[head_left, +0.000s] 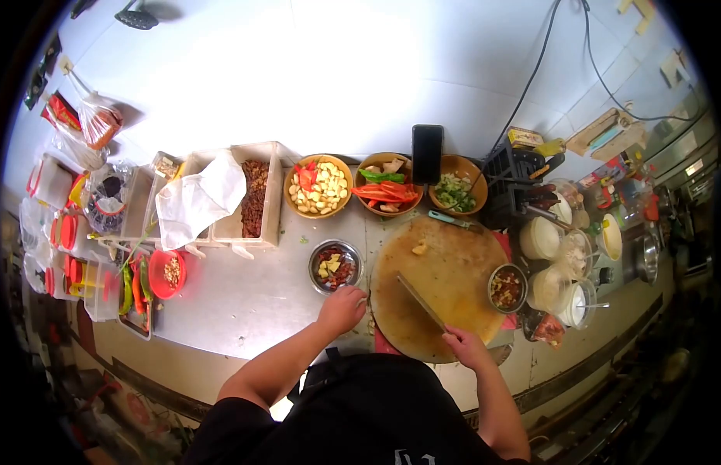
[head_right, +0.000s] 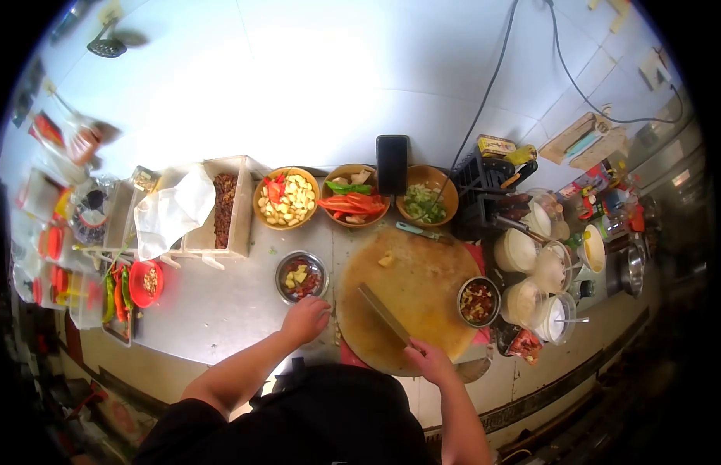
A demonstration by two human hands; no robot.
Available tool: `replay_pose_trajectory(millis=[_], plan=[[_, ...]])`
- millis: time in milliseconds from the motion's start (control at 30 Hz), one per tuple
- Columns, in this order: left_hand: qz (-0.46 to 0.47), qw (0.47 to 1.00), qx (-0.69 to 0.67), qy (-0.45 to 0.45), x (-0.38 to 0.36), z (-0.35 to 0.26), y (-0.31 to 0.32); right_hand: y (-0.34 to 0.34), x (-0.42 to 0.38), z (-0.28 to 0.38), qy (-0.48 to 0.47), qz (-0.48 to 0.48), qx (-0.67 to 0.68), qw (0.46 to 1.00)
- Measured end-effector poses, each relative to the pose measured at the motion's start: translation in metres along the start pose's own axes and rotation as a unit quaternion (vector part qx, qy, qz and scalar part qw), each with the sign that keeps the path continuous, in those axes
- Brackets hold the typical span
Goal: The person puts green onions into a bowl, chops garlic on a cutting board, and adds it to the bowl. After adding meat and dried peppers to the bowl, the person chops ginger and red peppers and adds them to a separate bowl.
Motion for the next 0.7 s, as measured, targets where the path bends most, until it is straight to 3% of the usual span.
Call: replay_pose_trajectory(millis=[200,367,567,700], plan=[[0.003,1.000,-0.008,0.002,0.007,0.000,0.012,0.000,0.002,0.001,-0.028,-0.001,-0.002,1.000],[-0.063,0.996,0.016,0.053,0.012,-0.007,0.007,-0.003,0.004,-0.006,0.004,0.022,0.037,0.999],[-0.053,0.997,0.018,0.056,0.026,-0.003,0.001,-0.010,0.001,0.000,0.091,0.051,0.049,0.993],[-0.061,0.995,0.041,0.073,0.071,0.000,-0.017,-0.009,0.002,-0.002,0.074,0.051,0.075,0.993]])
Point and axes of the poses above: each hand's wrist, its own x-axis towards the middle knuckle, its own y-axis out of the palm, z = x × y, the point moved 4 cm from there along x, towards the middle knuckle, and after that the axes turned 6 degrees about z, right-handed, at the moved point
